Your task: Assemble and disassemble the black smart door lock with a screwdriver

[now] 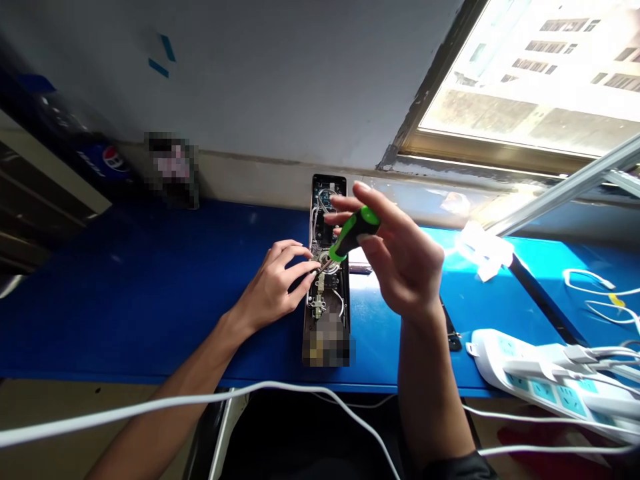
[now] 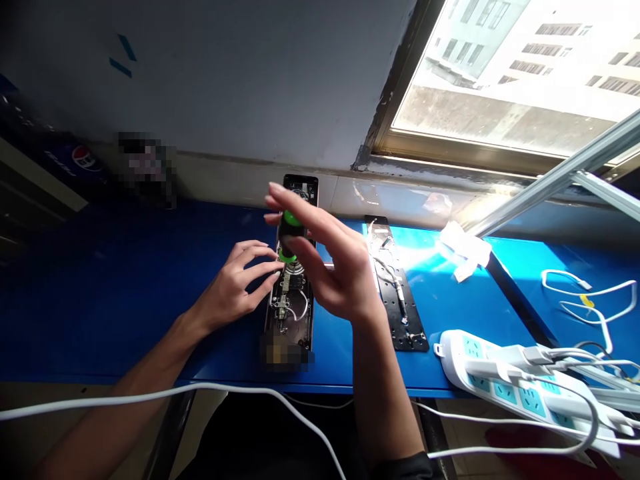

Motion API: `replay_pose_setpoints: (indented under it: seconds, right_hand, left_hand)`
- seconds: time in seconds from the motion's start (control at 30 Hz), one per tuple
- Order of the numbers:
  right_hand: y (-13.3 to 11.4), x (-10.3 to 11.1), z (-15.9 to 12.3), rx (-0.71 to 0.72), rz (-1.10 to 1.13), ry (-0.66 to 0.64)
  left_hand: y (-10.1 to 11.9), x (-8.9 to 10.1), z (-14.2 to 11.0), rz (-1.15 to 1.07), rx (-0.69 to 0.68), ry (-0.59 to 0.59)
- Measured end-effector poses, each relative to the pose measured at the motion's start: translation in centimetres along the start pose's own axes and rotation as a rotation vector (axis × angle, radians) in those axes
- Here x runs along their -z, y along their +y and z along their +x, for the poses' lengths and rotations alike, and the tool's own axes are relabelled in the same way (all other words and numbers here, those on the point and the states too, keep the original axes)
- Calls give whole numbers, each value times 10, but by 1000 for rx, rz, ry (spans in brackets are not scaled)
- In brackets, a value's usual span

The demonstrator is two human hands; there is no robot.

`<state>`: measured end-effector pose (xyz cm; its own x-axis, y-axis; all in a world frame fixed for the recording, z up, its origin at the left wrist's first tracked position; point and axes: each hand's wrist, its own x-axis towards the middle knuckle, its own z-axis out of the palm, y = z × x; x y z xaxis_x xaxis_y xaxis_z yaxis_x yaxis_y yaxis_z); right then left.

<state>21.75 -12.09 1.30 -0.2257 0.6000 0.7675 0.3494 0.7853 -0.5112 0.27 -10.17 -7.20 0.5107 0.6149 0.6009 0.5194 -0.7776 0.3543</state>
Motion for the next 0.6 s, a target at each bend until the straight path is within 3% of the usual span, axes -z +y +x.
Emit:
replay_pose_setpoints:
  seconds: [0.17,0.33,0.47,0.6]
  right_hand:
    - [-1,-3,4,116,-50,118]
    - [-10,-7,8,63,85,-62]
    - [-12,-11,7,167,12,-45]
    - [-6,-14,3,161,-16,19]
  left_hand:
    - [1,1,0,18,-5,12]
    - [2,2,1,34,-5,1]
    - [1,3,2,31,-23,3]
    - [0,2,1,18,-11,-1]
